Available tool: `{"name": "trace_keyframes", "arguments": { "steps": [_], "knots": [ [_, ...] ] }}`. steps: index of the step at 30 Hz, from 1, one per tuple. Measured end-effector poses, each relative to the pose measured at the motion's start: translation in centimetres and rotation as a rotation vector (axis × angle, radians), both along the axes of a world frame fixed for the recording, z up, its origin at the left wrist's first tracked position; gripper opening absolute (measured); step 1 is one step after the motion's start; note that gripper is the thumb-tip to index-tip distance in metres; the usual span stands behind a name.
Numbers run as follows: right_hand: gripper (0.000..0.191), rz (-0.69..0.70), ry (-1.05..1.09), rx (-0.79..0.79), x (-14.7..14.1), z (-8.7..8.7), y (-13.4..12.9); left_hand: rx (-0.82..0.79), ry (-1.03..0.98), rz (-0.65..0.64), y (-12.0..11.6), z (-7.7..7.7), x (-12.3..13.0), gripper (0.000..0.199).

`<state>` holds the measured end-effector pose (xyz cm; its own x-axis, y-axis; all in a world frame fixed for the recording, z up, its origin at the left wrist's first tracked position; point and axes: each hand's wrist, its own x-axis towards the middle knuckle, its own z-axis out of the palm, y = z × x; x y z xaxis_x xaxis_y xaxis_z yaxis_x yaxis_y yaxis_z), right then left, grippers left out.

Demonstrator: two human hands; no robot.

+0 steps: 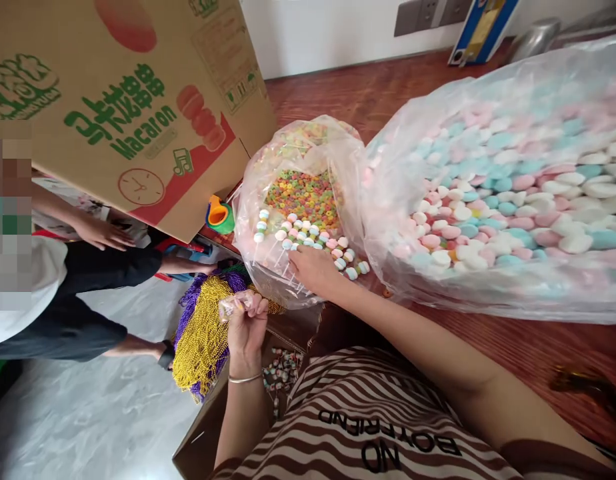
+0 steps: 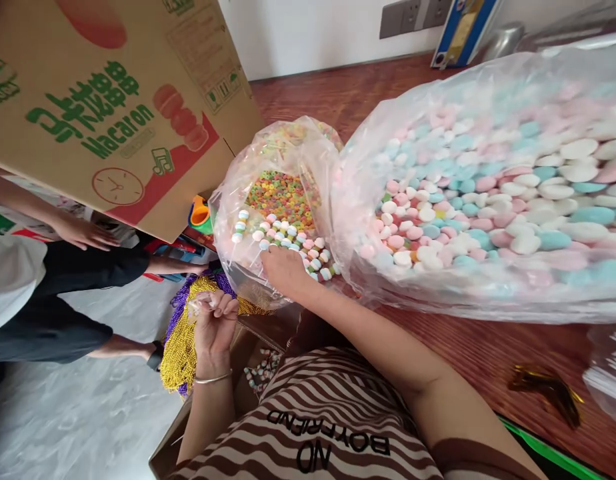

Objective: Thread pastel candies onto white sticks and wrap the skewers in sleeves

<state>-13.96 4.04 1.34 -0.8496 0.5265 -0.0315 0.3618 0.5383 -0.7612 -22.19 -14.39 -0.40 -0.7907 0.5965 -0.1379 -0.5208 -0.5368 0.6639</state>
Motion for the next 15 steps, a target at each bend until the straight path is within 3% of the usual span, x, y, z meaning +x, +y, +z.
{"name": "trace_keyframes", "arguments": {
  "steps": [2,6,10,13,15],
  "knots": [
    [0.019,-0.062,0.026,-0.098,-2.4,-0.6,0.2,0.002,-0.01,-0.001,0.1,-0.4,-0.2,0.043],
    [0.042,-0.184,0.061,-0.393,-6.6,-1.3,-0.1,0.0,-0.022,-0.024,0.3,-0.9,-0.6,0.041],
    [0.037,-0.247,0.106,-0.605,-8.8,-0.8,-0.5,0.006,-0.021,-0.051,0.9,-0.9,-0.9,0.043],
    [0.031,-0.24,0.145,-0.653,-6.6,0.1,-0.7,0.015,-0.019,-0.063,1.8,-0.5,-0.9,0.044],
    [0.029,-0.199,0.194,-0.641,-2.6,0.8,-0.8,0.009,-0.03,-0.085,2.6,-0.2,-0.6,0.048]
  ]
}}
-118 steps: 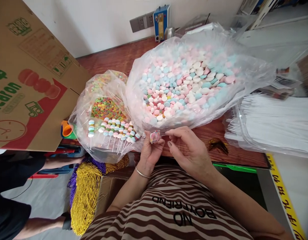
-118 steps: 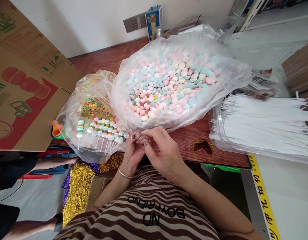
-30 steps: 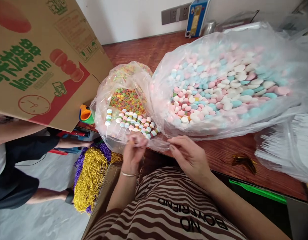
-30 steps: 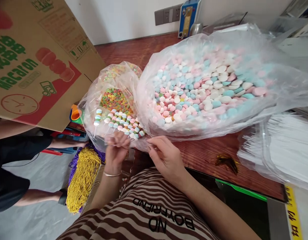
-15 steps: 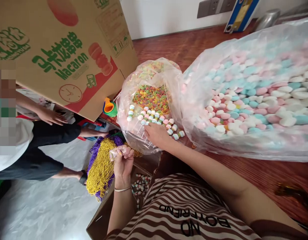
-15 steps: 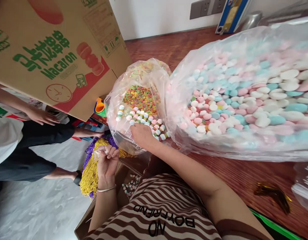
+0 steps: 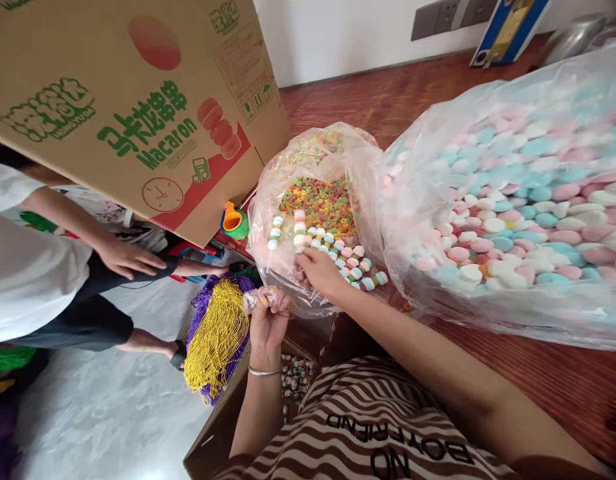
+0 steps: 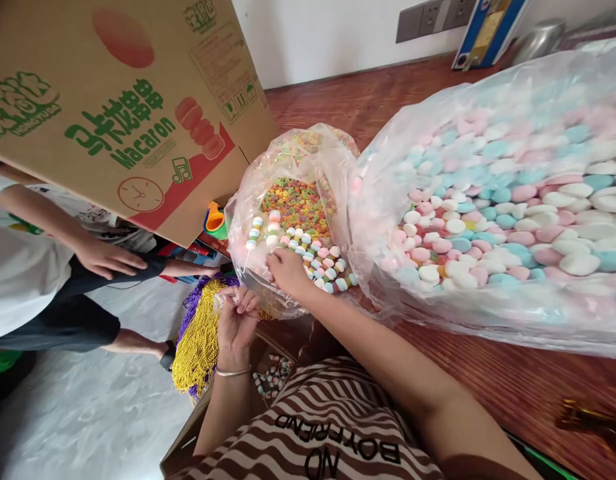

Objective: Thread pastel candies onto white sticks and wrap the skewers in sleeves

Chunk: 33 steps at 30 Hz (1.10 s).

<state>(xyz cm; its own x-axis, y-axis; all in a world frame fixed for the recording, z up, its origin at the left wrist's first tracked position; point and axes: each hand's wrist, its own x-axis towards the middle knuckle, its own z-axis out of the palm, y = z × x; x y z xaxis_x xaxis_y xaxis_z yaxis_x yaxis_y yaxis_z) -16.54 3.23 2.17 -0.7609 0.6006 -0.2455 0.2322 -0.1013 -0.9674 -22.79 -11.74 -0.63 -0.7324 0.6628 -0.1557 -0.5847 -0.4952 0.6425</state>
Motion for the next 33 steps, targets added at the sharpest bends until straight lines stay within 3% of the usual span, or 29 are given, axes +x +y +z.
{"name": "trace_keyframes", "arguments": {
  "steps": [2,5,7,11,16,23,29,33],
  "knots": [
    [0.025,0.022,0.059,0.072,5.7,0.6,0.2,-0.026,-0.011,-0.039,1.1,0.2,0.6,0.05],
    [0.02,0.003,0.152,0.525,15.2,1.3,0.8,-0.074,-0.025,-0.106,3.0,0.3,1.9,0.05],
    [0.022,0.047,0.135,0.687,20.5,1.5,0.9,-0.096,-0.043,-0.149,4.4,0.1,3.1,0.049],
    [0.03,-0.044,0.063,0.935,27.0,1.8,0.1,-0.132,-0.065,-0.249,6.7,0.0,5.6,0.049],
    [0.034,-0.139,-0.007,1.014,30.3,2.0,-0.7,-0.221,-0.046,-0.314,8.5,0.5,8.1,0.044],
    [0.036,-0.174,-0.072,1.133,33.3,2.0,-1.4,-0.212,0.076,-0.369,9.6,1.4,10.1,0.045],
    [0.035,-0.211,-0.177,1.366,34.5,3.1,-2.2,-0.145,0.359,-0.442,10.3,2.5,10.5,0.04],
    [0.03,-0.229,-0.189,1.416,34.8,3.7,-2.4,-0.13,0.522,-0.462,10.7,3.0,10.3,0.033]
  ]
}}
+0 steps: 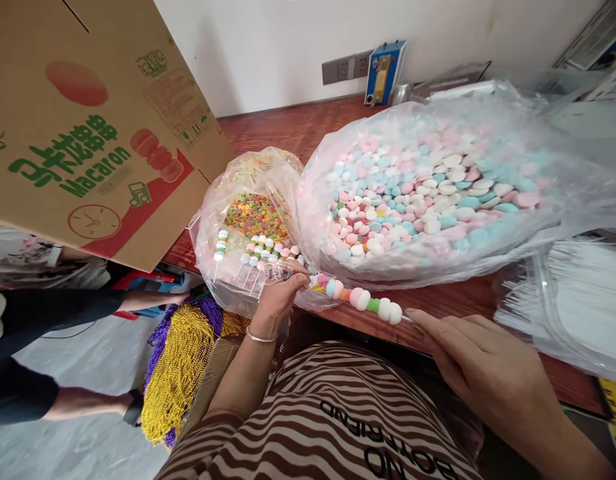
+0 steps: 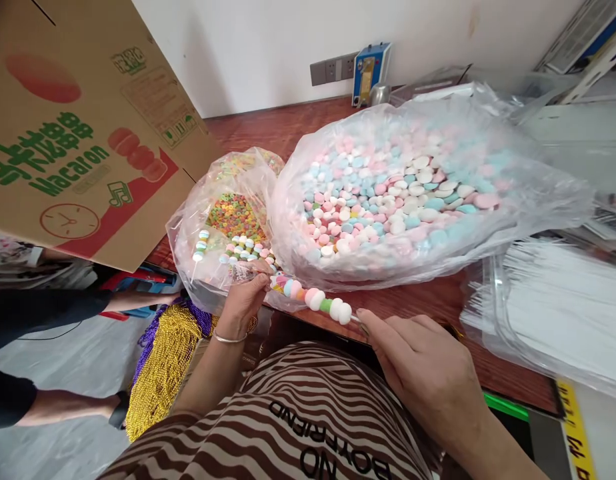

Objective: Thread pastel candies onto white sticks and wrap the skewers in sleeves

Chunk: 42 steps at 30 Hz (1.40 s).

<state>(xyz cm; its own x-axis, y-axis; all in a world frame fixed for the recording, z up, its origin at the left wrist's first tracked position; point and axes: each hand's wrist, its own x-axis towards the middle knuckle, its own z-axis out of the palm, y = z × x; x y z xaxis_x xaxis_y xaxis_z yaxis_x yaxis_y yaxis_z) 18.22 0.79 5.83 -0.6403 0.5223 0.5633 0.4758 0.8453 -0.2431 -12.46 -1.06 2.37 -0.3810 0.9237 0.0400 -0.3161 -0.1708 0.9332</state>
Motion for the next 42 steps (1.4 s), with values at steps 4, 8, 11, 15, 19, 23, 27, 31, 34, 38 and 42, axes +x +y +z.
{"name": "trace_keyframes", "arguments": {
  "steps": [4,8,11,15,19,23,27,31,34,38,42],
  "knots": [
    [0.019,-0.033,0.05,-0.107,0.4,-0.1,0.0,0.008,0.092,-0.047,0.4,-0.3,-0.3,0.029],
    [0.02,-0.022,0.096,-0.422,0.8,0.0,0.0,0.022,0.092,-0.109,0.9,-0.8,-0.4,0.03],
    [0.023,0.009,0.095,-0.655,0.8,0.3,0.0,-0.031,0.038,-0.087,1.3,-1.0,-0.1,0.037],
    [0.018,0.002,0.084,-0.671,0.9,0.2,-0.2,-0.096,-0.018,-0.087,1.7,-1.0,0.5,0.045],
    [0.013,-0.037,0.106,-0.475,1.1,-0.6,-0.4,-0.182,-0.059,-0.102,1.7,-1.5,1.2,0.047],
    [0.012,-0.065,0.13,-0.398,1.0,-1.2,-0.6,-0.256,-0.089,-0.076,1.8,-1.7,2.0,0.049],
    [0.017,-0.052,0.14,-0.435,0.5,-1.2,-0.9,-0.229,-0.115,-0.09,2.1,-1.4,2.9,0.049],
    [0.015,-0.068,0.204,-0.461,-0.1,-1.7,-1.3,-0.212,-0.151,-0.161,2.3,-1.3,3.7,0.05],
    [0.009,-0.116,0.253,-0.437,-0.5,-2.8,-1.6,-0.234,-0.213,-0.221,2.4,-1.3,4.4,0.051],
    [0.006,-0.173,0.284,-0.315,-1.1,-4.4,-1.7,-0.241,-0.291,-0.177,2.5,-1.1,5.5,0.051],
    [0.009,-0.135,0.306,-0.337,-1.4,-4.5,-1.8,-0.228,-0.341,-0.218,2.7,-1.0,6.3,0.05]
  ]
}}
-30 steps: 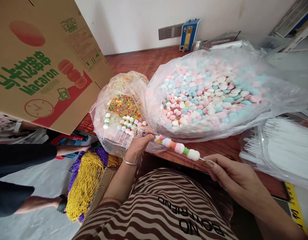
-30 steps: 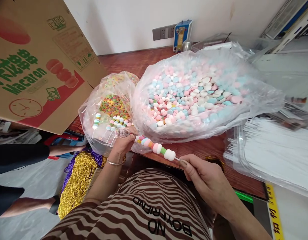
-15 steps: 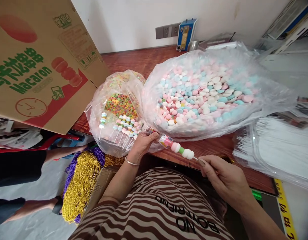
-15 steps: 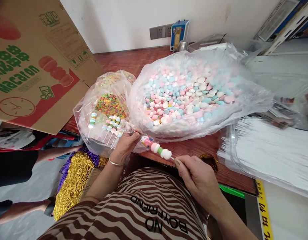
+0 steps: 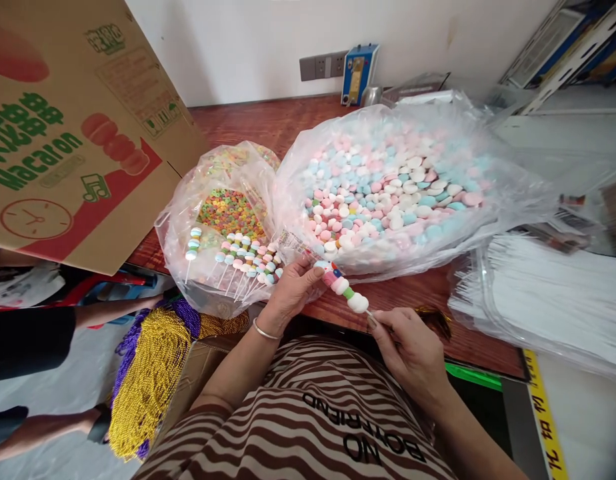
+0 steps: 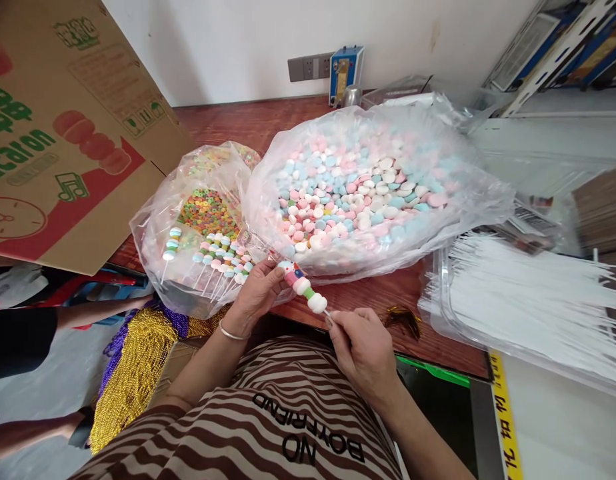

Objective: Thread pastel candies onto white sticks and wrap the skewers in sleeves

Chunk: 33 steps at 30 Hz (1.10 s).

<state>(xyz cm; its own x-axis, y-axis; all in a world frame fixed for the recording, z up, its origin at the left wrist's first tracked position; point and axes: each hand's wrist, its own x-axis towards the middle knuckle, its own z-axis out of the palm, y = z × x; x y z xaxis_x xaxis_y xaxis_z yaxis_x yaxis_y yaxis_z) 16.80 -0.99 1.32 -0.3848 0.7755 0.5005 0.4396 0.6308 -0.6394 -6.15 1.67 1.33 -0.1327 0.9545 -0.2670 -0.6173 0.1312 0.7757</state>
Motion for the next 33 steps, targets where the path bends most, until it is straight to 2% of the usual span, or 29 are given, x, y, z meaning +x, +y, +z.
{"name": "trace_keyframes", "arguments": {
  "steps": [2,6,8,11,13,15,17,20,22,23,26,28,29,31,33],
  "knots": [
    [0.016,0.027,0.055,-0.193,-0.2,0.2,-0.2,0.019,-0.018,-0.049,0.0,-0.2,0.4,0.046],
    [0.037,0.114,0.299,-0.877,-0.8,0.0,-0.7,0.085,-0.016,-0.177,-0.3,-0.7,1.1,0.045],
    [0.04,0.135,0.48,-1.096,-1.2,-0.4,-0.8,0.116,-0.007,-0.261,-0.3,-0.7,1.1,0.051],
    [0.042,0.114,0.675,-1.184,-1.4,-0.9,-0.6,0.159,-0.068,-0.323,0.1,-0.1,0.6,0.079],
    [0.042,0.108,0.712,-1.192,-1.3,-1.1,-0.5,0.212,-0.126,-0.274,0.4,0.6,0.2,0.099],
    [0.042,0.113,0.714,-1.194,-1.3,-1.2,-0.4,0.263,-0.161,-0.153,0.8,1.5,0.1,0.099],
    [0.042,0.127,0.704,-1.196,-1.4,-1.3,-0.5,0.259,-0.185,-0.024,1.2,2.4,0.4,0.082],
    [0.038,0.129,0.642,-1.139,-1.6,-1.2,-0.9,0.166,-0.233,0.089,1.7,3.3,1.4,0.047],
    [0.032,0.086,0.522,-0.962,-1.7,-1.2,-1.0,0.108,-0.264,0.156,1.9,3.7,2.3,0.031],
    [0.028,0.044,0.439,-0.8,-1.7,-1.3,-1.0,0.082,-0.276,0.19,2.1,3.9,2.6,0.026],
    [0.01,-0.083,0.141,-0.17,-1.5,-1.9,-0.9,0.001,-0.311,0.266,2.3,4.2,3.4,0.015],
    [0.012,-0.108,-0.015,0.165,-1.4,-2.5,-0.8,-0.033,-0.339,0.287,2.4,4.3,3.8,0.012],
    [0.017,-0.106,-0.061,0.261,-1.3,-2.8,-0.7,-0.038,-0.352,0.292,2.4,4.4,3.9,0.012],
    [0.019,-0.108,-0.08,0.293,-1.4,-3.1,-0.7,-0.033,-0.365,0.287,2.3,4.4,4.2,0.013],
    [0.007,-0.106,0.003,0.097,-1.7,-2.9,-0.8,-0.01,-0.355,0.272,2.3,4.3,4.4,0.014]
  ]
}}
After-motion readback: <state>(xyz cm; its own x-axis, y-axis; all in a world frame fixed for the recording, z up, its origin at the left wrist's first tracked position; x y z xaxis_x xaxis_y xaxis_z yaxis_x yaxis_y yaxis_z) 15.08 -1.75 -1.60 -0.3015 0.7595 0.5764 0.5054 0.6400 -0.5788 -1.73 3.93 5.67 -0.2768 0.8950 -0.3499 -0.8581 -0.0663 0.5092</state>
